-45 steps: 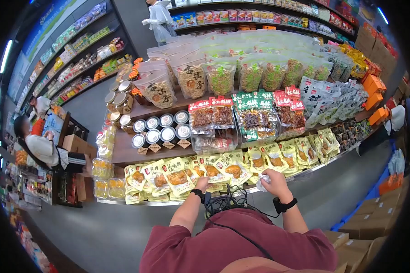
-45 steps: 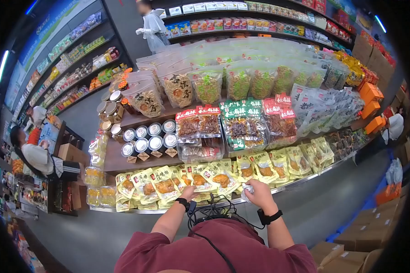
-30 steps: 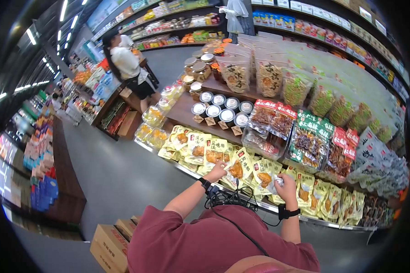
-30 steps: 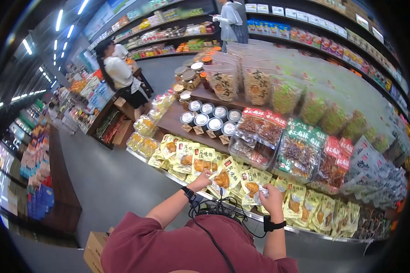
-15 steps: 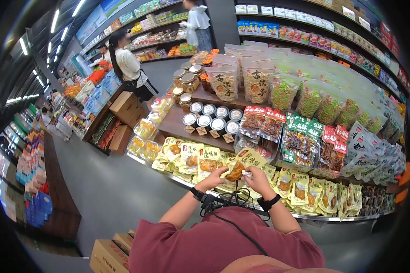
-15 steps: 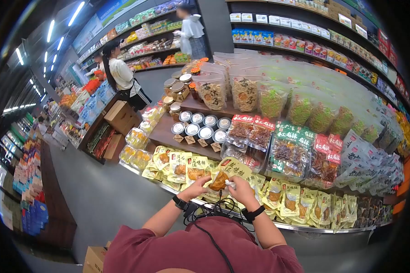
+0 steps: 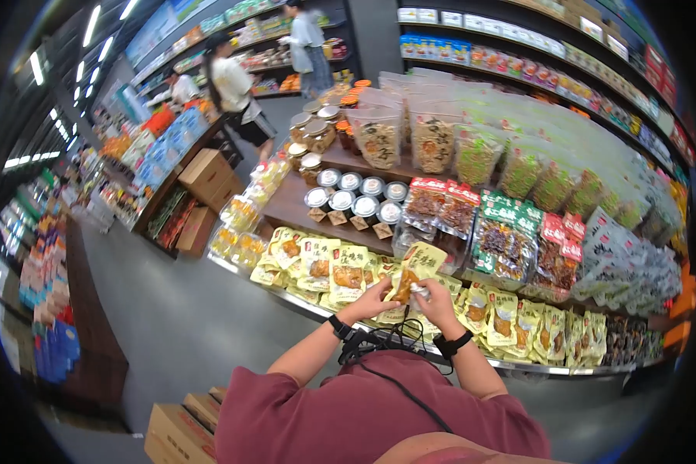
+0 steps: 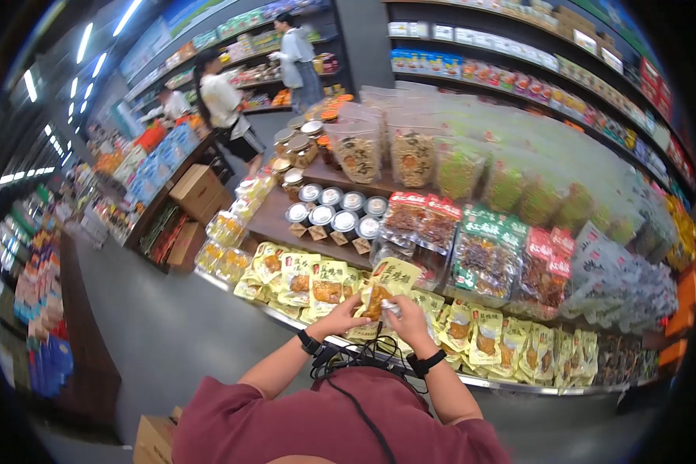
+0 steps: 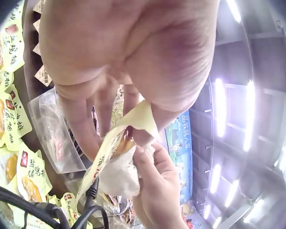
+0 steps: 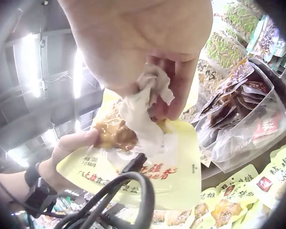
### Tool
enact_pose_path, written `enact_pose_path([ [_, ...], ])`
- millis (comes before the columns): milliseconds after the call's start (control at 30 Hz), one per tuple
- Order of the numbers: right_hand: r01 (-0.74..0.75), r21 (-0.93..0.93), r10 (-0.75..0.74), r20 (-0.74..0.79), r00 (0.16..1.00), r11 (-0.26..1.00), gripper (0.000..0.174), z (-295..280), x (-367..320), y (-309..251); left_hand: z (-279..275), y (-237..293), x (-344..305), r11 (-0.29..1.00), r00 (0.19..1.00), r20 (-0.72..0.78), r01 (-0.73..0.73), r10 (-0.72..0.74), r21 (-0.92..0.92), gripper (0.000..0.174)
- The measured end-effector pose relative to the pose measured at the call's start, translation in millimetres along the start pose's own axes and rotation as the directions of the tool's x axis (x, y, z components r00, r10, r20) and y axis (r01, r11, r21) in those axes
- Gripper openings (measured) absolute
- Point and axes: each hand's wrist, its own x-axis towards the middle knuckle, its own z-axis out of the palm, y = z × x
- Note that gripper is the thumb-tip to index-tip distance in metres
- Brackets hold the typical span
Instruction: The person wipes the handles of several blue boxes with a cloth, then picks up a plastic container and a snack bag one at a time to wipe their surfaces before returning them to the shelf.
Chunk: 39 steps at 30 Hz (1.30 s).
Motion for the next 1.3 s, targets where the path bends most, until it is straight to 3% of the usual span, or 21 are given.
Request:
enact_pose_path([
  [67,-0.119,-0.046,0.113,-0.121,0.986,0.992,0.020,-2,3,-1,-3,-40,11,0.995,0.995,0.015,-0.103,0.103,0.004,0.066],
  [133,-0.097,-0.118,0.073,-0.190,0.979,0.988,0.020,-3,4,6,4,-9,4,0.985,0.986,0.038,-0.159,0.162,-0.067,0.059],
  [200,-0.088,-0.113,0.068,-0.175,0.982,0.990,0.019,0,2,3,3,-10,2,0.992,0.998,0.061,-0.035,0.027,0.121,0.058],
  [233,-0.105,-0.103,0.085,-0.184,0.979,0.989,0.019,1,0,-2,8,-9,0,0.988,0.988,0.007,-0.152,0.151,0.032,0.049],
  [267,-0.122,-0.092,0.102,-0.194,0.976,0.988,0.018,4,-2,-4,10,-7,-2,0.988,0.988,-0.025,-0.152,0.153,0.033,0.049],
  [333,-0.068,-0.036,0.064,-0.104,0.992,0.997,0.021,14,-9,-9,9,0,-7,0.995,0.993,-0.075,-0.084,0.089,0.057,0.051],
  [400,-0.014,-0.010,0.014,-0.058,0.998,1.000,0.023,19,-11,-23,10,5,-8,0.991,0.981,-0.141,-0.123,0.130,0.057,0.050],
  [467,0.021,-0.056,-0.024,-0.059,0.998,0.998,0.021,17,-6,-13,10,3,-8,0.998,0.994,-0.101,-0.054,0.052,-0.024,0.068],
  [533,-0.084,-0.049,0.077,-0.131,0.988,0.995,0.019,11,-3,-2,9,11,-16,1.000,0.992,-0.124,0.014,-0.013,0.001,0.069],
  [567,-0.049,-0.159,0.021,-0.175,0.984,0.986,0.017,11,-1,17,11,9,-18,0.999,0.991,-0.133,-0.012,0.016,0.031,0.068],
  [600,-0.037,-0.162,0.011,-0.163,0.987,0.986,0.017,9,-2,18,13,8,-17,0.997,0.989,-0.138,-0.040,0.048,0.064,0.068],
  [633,-0.029,-0.130,0.009,-0.147,0.989,0.991,0.016,8,-1,18,21,-6,-11,0.980,0.968,-0.188,-0.183,0.167,-0.071,0.063],
  [733,-0.005,-0.067,-0.004,-0.122,0.992,0.998,0.017,11,-5,-6,11,-10,-14,0.994,0.986,-0.130,-0.107,0.108,0.019,0.063],
  [833,0.110,-0.058,-0.101,0.140,0.985,0.992,0.021,18,-12,-1,6,-10,-12,0.988,0.978,-0.190,-0.064,0.089,0.137,0.063],
  [900,0.036,0.027,-0.036,-0.013,0.999,0.999,0.024,25,-15,30,4,-13,-12,0.980,0.963,-0.259,-0.022,0.075,0.200,0.063],
  [933,-0.176,0.079,0.180,-0.058,0.982,0.981,0.025,22,-14,38,5,-23,-9,0.978,0.947,-0.310,-0.024,0.088,0.206,0.064],
  [967,-0.248,0.171,0.266,-0.091,0.960,0.953,0.022,19,-14,46,0,-19,-12,0.984,0.948,-0.304,-0.042,0.094,0.172,0.064],
  [1100,-0.297,0.188,0.284,0.089,0.955,0.936,0.023,14,-6,87,0,-7,-19,0.989,0.967,-0.219,-0.108,0.129,0.105,0.058],
  [1167,-0.281,0.553,0.285,0.081,0.955,0.785,0.027,28,-8,79,0,-17,-15,0.978,0.957,-0.217,-0.168,0.191,0.120,0.058],
  [1200,-0.279,0.555,0.279,0.087,0.956,0.783,0.027,29,-8,71,0,-15,-17,0.978,0.955,-0.222,-0.173,0.195,0.116,0.057],
  [1300,-0.375,0.453,0.227,0.349,0.909,0.809,0.036,19,-1,47,-7,-10,-20,0.979,0.968,-0.200,-0.122,0.155,0.165,0.056],
])
